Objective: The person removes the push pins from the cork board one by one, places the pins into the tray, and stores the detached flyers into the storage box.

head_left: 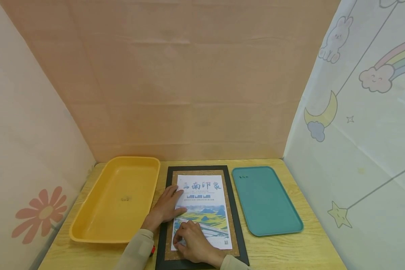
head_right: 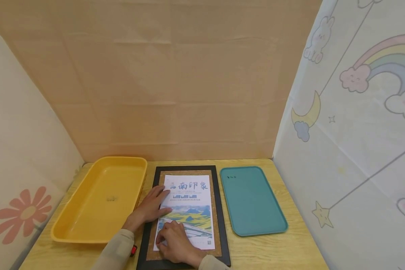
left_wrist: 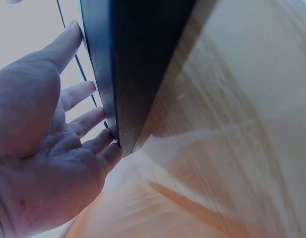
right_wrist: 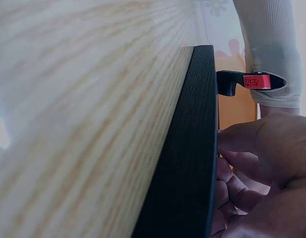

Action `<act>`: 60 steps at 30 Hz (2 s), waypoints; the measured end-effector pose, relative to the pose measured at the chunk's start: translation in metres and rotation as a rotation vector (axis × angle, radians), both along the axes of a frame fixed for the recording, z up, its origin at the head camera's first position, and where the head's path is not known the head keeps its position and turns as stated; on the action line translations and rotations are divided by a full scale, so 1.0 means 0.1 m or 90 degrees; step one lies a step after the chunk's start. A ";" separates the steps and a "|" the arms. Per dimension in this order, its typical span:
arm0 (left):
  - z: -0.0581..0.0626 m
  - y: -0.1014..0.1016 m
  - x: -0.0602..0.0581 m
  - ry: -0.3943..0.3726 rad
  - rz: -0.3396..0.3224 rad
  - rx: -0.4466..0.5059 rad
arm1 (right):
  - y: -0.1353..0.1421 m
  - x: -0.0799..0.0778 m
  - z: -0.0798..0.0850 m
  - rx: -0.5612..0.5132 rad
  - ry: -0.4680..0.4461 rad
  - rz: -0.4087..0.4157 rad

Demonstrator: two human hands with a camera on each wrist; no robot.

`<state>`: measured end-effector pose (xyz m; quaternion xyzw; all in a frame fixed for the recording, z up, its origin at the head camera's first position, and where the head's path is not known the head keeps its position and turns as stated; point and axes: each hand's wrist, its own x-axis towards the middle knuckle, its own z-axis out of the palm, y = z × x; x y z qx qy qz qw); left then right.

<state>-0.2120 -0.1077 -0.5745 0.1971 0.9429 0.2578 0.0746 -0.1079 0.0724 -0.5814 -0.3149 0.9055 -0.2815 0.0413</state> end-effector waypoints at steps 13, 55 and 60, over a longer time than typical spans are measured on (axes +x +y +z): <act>-0.06 -0.02 -0.01 0.031 -0.019 0.023 | 0.01 -0.01 0.02 -0.005 -0.017 0.008; -0.08 -0.03 -0.04 0.011 -0.011 0.020 | 0.43 -0.16 0.19 -0.169 -0.207 -0.013; -0.20 -0.04 -0.08 0.003 0.004 0.029 | 0.50 -0.19 0.19 -0.179 -0.194 -0.030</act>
